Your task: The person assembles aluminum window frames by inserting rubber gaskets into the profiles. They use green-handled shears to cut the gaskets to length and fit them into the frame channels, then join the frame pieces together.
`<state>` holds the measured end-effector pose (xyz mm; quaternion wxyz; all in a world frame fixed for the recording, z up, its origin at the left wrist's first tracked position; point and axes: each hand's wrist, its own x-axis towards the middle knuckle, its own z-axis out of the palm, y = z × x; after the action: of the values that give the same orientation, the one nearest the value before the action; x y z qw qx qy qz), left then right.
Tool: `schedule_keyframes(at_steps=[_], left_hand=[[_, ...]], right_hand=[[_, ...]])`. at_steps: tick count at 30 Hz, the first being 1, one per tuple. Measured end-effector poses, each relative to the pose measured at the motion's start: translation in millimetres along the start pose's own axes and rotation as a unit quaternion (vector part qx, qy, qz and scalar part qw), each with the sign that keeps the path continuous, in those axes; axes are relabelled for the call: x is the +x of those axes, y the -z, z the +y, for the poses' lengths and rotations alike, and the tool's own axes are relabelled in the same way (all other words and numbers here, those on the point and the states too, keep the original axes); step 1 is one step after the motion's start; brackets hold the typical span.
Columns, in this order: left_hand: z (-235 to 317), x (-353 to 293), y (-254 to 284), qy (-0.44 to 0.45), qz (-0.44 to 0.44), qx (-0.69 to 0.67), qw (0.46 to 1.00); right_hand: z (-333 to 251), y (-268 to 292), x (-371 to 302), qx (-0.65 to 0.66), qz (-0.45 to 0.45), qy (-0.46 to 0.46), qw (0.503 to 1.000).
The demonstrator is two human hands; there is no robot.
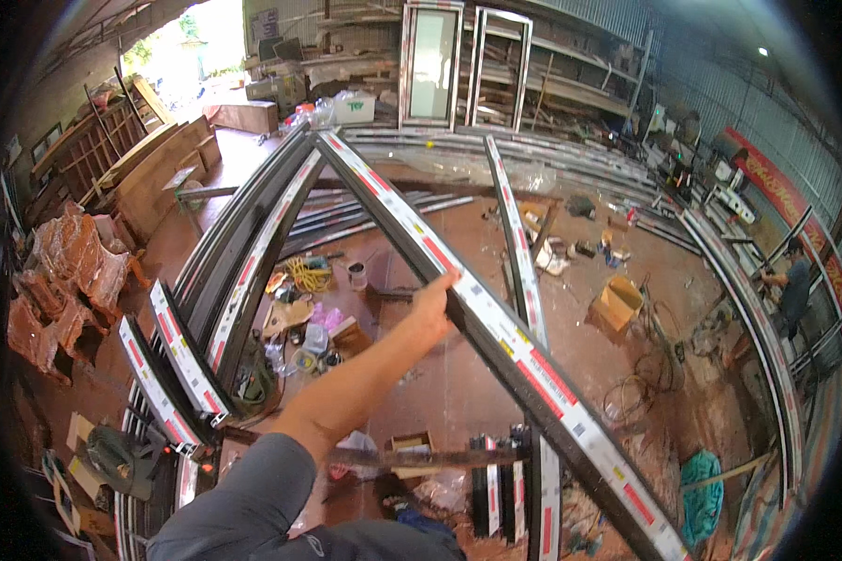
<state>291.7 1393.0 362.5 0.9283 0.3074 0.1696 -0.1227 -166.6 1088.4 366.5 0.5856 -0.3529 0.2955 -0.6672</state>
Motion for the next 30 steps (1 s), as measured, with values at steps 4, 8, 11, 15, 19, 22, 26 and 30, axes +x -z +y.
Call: schedule_keyframes(at_steps=[4,8,11,15,19,22,26,30], left_hand=[[-21.0,52.6,0.1,0.018,0.007,0.031,0.999],[-48.7,86.8,16.3,0.072,-0.018,0.055,0.996],[-83.8,76.2,30.2,0.131,-0.057,0.058,0.988],[-184.0,-54.4,32.2,0.208,-0.164,0.05,0.963],[-234.5,-153.4,31.6,0.318,-0.186,0.014,0.93],[-198.6,-126.6,30.9,0.309,-0.122,0.013,0.943],[-159.2,-142.4,37.7,0.221,-0.122,0.008,0.968],[-190.8,-291.3,72.7,0.307,-0.251,0.086,0.914]], right_hand=[[15.6,18.0,-14.7,-0.032,0.009,-0.022,0.999],[23.7,33.8,-24.2,-0.051,0.02,-0.046,0.997],[27.4,39.3,-39.7,-0.039,0.005,-0.072,0.997],[43.4,21.5,-80.5,0.061,-0.034,-0.217,0.974],[65.0,22.6,-125.1,0.069,-0.099,-0.243,0.962],[42.5,61.1,-127.3,0.127,-0.072,-0.144,0.979],[-16.9,104.8,-114.9,0.07,-0.218,-0.083,0.97],[-9.3,104.8,-173.1,-0.089,-0.173,-0.209,0.958]])
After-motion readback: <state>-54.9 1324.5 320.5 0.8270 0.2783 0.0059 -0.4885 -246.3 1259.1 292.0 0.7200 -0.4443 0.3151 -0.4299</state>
